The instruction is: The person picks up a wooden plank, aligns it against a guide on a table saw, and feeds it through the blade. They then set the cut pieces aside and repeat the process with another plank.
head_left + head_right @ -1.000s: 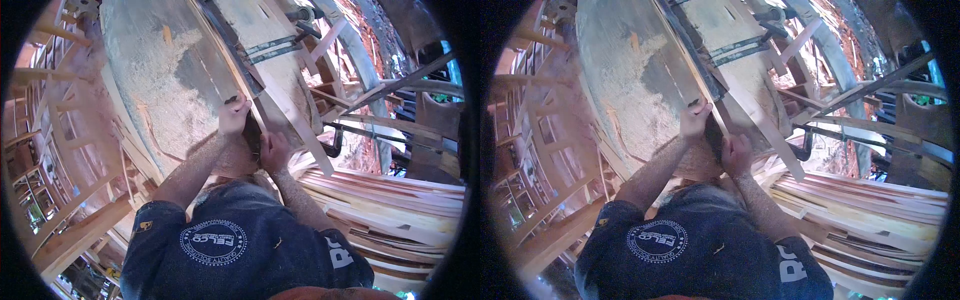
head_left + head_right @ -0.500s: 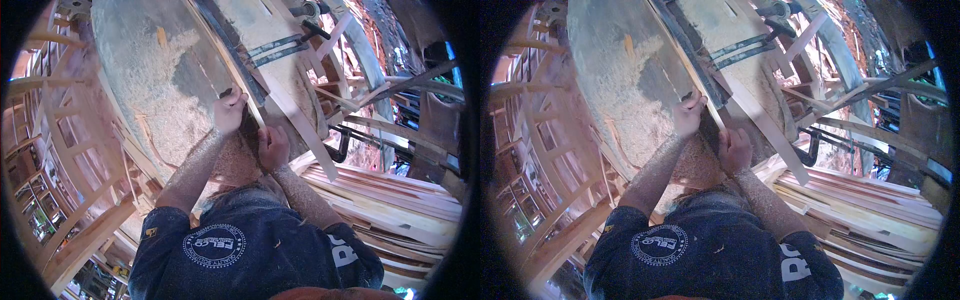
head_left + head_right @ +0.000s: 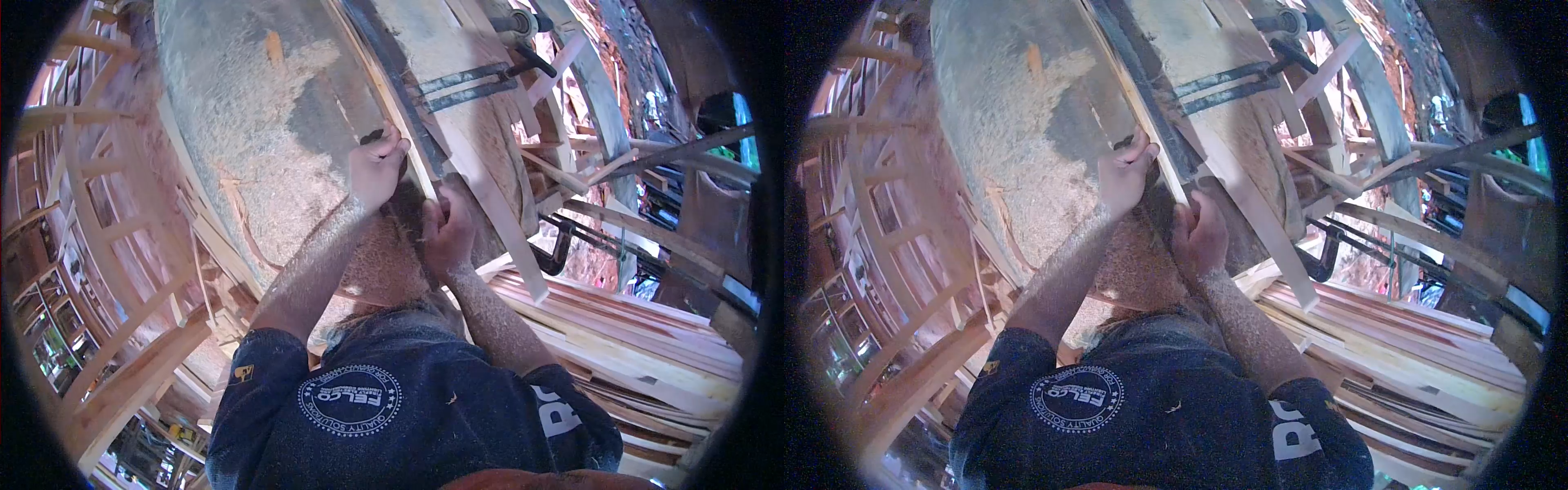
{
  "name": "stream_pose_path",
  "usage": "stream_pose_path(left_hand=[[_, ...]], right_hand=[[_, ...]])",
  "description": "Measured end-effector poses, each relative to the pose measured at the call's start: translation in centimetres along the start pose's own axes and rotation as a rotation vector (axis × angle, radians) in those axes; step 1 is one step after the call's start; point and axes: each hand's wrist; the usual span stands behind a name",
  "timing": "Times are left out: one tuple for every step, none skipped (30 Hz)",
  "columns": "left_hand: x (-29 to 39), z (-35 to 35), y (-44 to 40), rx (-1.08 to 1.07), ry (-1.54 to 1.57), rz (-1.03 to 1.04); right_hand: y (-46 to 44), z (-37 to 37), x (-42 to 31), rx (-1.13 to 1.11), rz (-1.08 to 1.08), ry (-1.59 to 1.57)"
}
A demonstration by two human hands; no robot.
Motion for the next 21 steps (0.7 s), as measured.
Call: stream_pose_path(left_hand=[[0.4, -0.1, -0.1, -0.005, 0.001, -0.006], [0.6, -0.2, -0.2, -0.011, 0.001, -0.013], [0.6, -0.2, -0.4, -0.001, 0.013, 0.0], [0.4, -0.1, -0.7, 0.008, 0.025, 0.014], [0.1, 0.0, -1.0, 0.016, 0.037, 0.027], [-0.3, -0.1, -1.4, -0.005, 0.054, 0.007], [-0.8, -0.2, -1.9, -0.027, 0.071, -0.013], [-1.2, -0.2, -2.3, -0.049, 0.088, -0.033], [-1.0, -0.2, -2.4, -0.029, 0.065, 0.002], [-0.8, -0.3, -2.5, -0.009, 0.042, 0.038], [-0.6, -0.3, -2.6, 0.012, 0.019, 0.074], [-0.2, -0.4, -2.6, 0.0, 0.053, 0.038], [0.2, -0.4, -2.5, -0.012, 0.087, 0.001], [0.5, -0.4, -2.6, -0.024, 0.12, -0.035], [0.5, -0.5, -2.7, -0.02, 0.109, -0.041], [0.6, -0.6, -2.9, -0.016, 0.097, -0.046], [0.7, -0.7, -3.1, -0.01, 0.085, -0.05], [0.5, -0.7, -3.5, -0.019, 0.118, -0.069], [0.2, -0.6, -4.0, -0.028, 0.15, -0.088], [0.0, -0.6, -4.4, -0.043, 0.185, -0.11], [0.3, -0.7, -4.5, -0.057, 0.219, -0.133]], right_hand=[[-0.3, -0.1, -0.3, -0.012, 0.017, -0.008], [-0.5, -0.1, -0.5, -0.024, 0.035, -0.016], [-0.5, 0.3, -0.1, -0.007, 0.013, -0.012], [-0.3, 0.9, 0.6, 0.011, -0.009, -0.006], [-0.3, 1.2, 1.0, 0.029, -0.03, -0.001], [-0.4, 1.2, 1.0, 0.016, -0.014, -0.015], [-0.6, 1.3, 1.0, 0.004, 0.0, -0.029], [-0.8, 1.3, 0.9, -0.009, 0.016, -0.043], [-0.9, 1.2, 0.8, -0.028, 0.037, -0.062], [-1.2, 1.0, 0.5, -0.047, 0.059, -0.081], [-1.4, 0.9, 0.3, -0.066, 0.081, -0.101], [-1.7, 0.8, 0.0, -0.063, 0.061, -0.077], [-2.1, 0.7, -0.2, -0.061, 0.041, -0.053], [-2.3, 0.7, -0.4, -0.057, 0.021, -0.029], [-2.5, 0.9, -0.4, -0.029, 0.01, -0.03], [-2.8, 1.2, -0.4, 0.0, -0.002, -0.031], [-3.0, 1.3, -0.4, 0.03, -0.015, -0.033], [-3.2, 1.4, -0.6, 0.034, -0.001, -0.05], [-3.4, 1.3, -0.8, 0.038, 0.014, -0.066], [-3.6, 1.4, -1.0, 0.043, 0.027, -0.084], [-3.8, 1.5, -0.8, 0.05, 0.007, -0.057]])
Point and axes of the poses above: each hand's wrist, its own y-axis away from the middle knuckle, its own z-axis out of the palm, x = y × z, and after that the axes turned 15 degrees about -z, right-handed
